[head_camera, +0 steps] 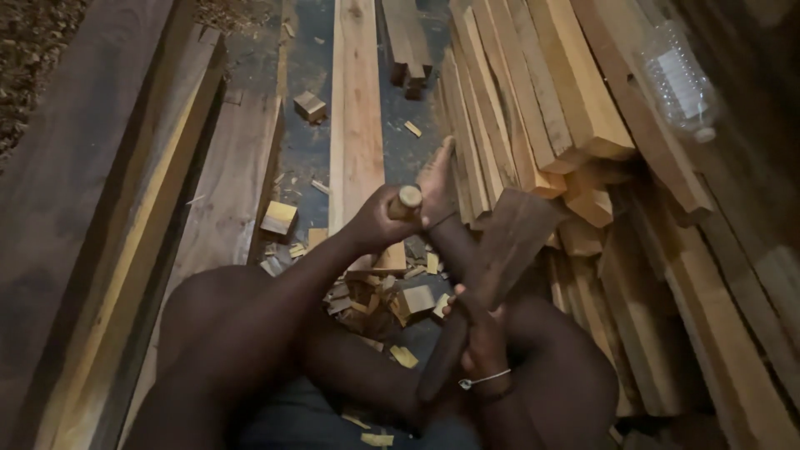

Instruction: Using a mallet and chisel to carve a joint in a wooden beam.

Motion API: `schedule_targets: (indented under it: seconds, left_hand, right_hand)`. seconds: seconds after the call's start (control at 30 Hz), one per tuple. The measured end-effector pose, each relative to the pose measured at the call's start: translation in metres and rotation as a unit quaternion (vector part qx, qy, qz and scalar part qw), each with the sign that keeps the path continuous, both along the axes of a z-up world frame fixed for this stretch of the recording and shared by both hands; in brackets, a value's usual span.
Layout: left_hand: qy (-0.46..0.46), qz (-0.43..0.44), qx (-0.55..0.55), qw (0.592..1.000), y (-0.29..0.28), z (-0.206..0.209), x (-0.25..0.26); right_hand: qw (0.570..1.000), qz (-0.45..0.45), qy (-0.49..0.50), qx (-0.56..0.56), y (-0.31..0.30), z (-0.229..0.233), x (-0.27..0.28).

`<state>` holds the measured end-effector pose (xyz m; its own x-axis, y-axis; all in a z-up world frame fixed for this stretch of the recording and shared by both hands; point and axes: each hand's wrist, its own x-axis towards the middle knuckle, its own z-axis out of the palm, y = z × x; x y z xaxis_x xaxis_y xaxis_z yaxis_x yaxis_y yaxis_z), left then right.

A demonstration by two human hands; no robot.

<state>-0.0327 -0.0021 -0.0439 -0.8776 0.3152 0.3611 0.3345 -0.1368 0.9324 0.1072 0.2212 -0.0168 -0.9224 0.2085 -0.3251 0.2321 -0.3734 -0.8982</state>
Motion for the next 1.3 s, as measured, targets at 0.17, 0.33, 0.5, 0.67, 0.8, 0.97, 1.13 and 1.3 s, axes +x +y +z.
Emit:
schedule_targets:
  seconds: [0.17,0.33,0.5,0.67,0.8,0.97,1.13,1.3]
  left_hand:
    - [0.019,0.000,-0.030,0.999,0.000,0.021,0.013]
    - [0.062,0.015,-0.005,0.998,0.000,0.032,0.021]
    - [0.081,0.040,-0.014,0.996,0.000,0.029,0.019]
    - [0.054,0.026,-0.016,0.998,0.000,0.037,0.024]
    - [0.057,0.013,0.010,0.998,0.001,0.029,0.020]
    - [0.060,-0.009,0.015,0.998,0.003,0.033,0.024]
    - [0.079,-0.026,-0.007,0.997,0.003,0.027,0.019]
    - [-0.090,0.020,0.032,0.995,0.004,0.014,0.005]
  right_hand:
    - [0.999,0.030,0.021,-0.022,-0.002,-0.002,0.004]
    - [0.998,0.053,0.024,-0.020,-0.005,0.000,0.005]
    - [0.998,0.057,0.001,0.018,-0.001,-0.007,0.005]
    - [0.998,0.060,-0.004,0.011,-0.005,0.000,0.006]
    - [0.997,0.072,-0.001,0.003,-0.009,0.006,0.007]
    - [0.997,0.075,0.003,-0.002,-0.009,0.003,0.008]
    - [0.996,0.085,-0.011,-0.002,-0.012,0.008,0.009]
    - [0.996,0.083,-0.005,0.008,-0.012,0.009,0.011]
